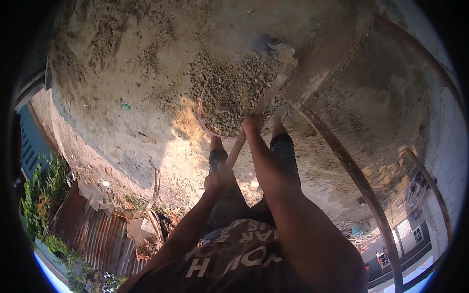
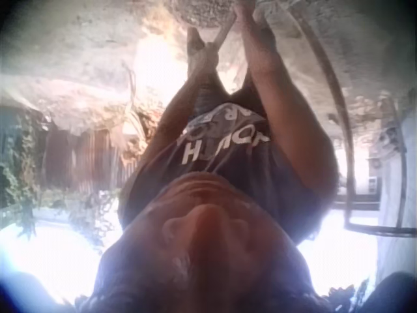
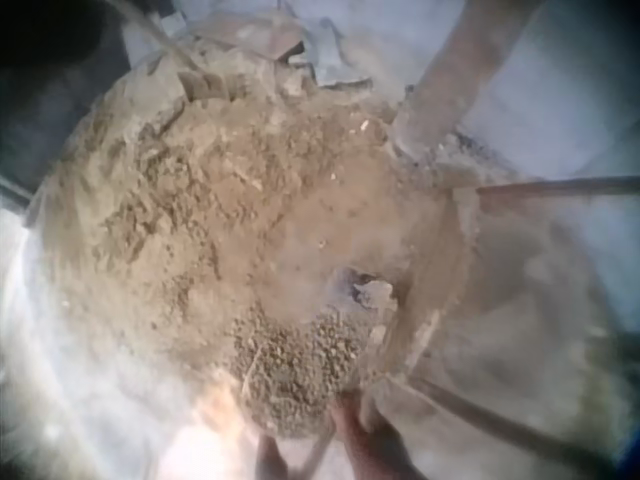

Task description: The person shovels sand and stones into a plastic tray, lifts the tray to dump the contents onto a pile, and then uses a hoe to spread and level the sand in an outdoor work area.

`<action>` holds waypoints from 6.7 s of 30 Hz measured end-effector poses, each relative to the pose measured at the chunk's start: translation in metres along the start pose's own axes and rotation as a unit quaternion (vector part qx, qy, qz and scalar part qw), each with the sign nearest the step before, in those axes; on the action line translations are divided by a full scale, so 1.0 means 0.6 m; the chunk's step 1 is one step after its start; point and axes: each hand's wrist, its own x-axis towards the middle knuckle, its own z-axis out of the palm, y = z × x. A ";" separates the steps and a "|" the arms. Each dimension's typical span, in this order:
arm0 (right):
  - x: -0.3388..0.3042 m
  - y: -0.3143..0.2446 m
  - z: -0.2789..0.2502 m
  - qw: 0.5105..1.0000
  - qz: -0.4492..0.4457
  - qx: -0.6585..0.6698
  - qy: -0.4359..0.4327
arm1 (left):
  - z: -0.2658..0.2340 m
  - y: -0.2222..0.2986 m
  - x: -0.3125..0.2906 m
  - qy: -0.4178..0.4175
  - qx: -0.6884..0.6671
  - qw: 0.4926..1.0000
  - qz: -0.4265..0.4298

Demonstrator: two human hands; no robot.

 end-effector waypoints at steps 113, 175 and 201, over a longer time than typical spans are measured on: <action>-0.555 0.338 -0.300 0.967 -0.239 0.051 -0.070 | -0.159 -0.295 -0.272 -0.011 -0.478 0.878 0.011; -1.651 2.160 -0.351 0.823 0.277 0.447 0.215 | 1.040 -0.198 -1.456 -0.552 0.433 0.678 0.220; -1.095 1.355 -0.510 0.937 -0.010 -0.191 0.293 | 0.075 -0.906 -0.562 -0.001 -0.295 0.954 -0.058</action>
